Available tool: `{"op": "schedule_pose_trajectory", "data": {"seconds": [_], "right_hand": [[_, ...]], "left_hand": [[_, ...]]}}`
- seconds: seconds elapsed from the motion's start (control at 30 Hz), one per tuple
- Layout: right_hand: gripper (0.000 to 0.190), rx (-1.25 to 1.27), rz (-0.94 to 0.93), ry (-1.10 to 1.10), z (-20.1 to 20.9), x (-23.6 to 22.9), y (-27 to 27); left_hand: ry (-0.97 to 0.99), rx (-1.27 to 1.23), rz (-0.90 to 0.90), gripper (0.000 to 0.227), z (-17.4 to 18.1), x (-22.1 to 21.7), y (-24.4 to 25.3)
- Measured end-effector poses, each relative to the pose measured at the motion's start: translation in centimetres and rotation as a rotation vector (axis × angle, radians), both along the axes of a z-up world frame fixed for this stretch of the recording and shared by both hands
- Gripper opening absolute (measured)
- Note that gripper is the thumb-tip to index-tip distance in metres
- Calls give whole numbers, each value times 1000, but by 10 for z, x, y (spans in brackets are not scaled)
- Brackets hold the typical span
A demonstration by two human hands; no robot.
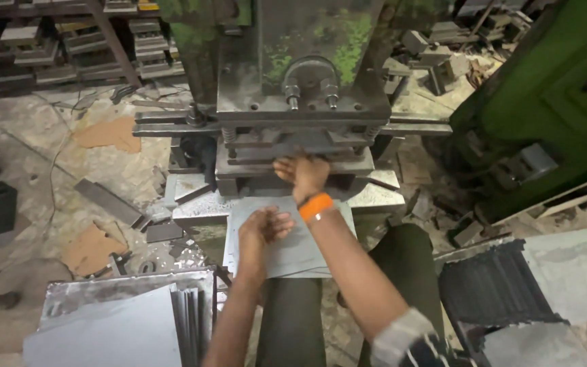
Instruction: Using a stamping machine to process metal sheets into specific industrial components.
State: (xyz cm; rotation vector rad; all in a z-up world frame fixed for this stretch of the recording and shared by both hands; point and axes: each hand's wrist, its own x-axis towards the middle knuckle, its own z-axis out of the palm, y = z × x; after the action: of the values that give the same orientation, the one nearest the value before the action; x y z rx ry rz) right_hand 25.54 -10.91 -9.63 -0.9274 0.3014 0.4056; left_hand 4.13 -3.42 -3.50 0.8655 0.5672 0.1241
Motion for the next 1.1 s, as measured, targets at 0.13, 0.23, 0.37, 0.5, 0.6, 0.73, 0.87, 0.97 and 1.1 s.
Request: {"op": "schedule_pose_trajectory", "data": {"seconds": [0.13, 0.23, 0.37, 0.5, 0.6, 0.73, 0.87, 0.97, 1.1], "right_hand": [[27, -485, -266, 55, 44, -5, 40], [25, -487, -320, 50, 46, -10, 37], [19, -592, -372, 75, 13, 14, 35], [23, -601, -402, 105, 47, -7, 37], [25, -631, -392, 81, 42, -5, 37], [30, -585, -346, 85, 63, -15, 32], [23, -498, -219, -5, 68, -33, 18], [29, -457, -177, -123, 67, -52, 10], [21, -450, -214, -232, 59, -62, 7]], "left_hand": [[-83, 143, 0, 18, -59, 15, -26], [-82, 538, -50, 14, -62, 12, -40], [-101, 631, -71, 14, -52, 1, -42], [-129, 646, -84, 18, -29, -8, -41], [-154, 680, -69, 15, -36, -7, -42], [-160, 703, -70, 15, -38, -8, -42], [-165, 700, -83, 16, -39, -11, -42], [-191, 695, -85, 16, -45, -9, -42], [-208, 695, -90, 15, -47, -8, -40]]}}
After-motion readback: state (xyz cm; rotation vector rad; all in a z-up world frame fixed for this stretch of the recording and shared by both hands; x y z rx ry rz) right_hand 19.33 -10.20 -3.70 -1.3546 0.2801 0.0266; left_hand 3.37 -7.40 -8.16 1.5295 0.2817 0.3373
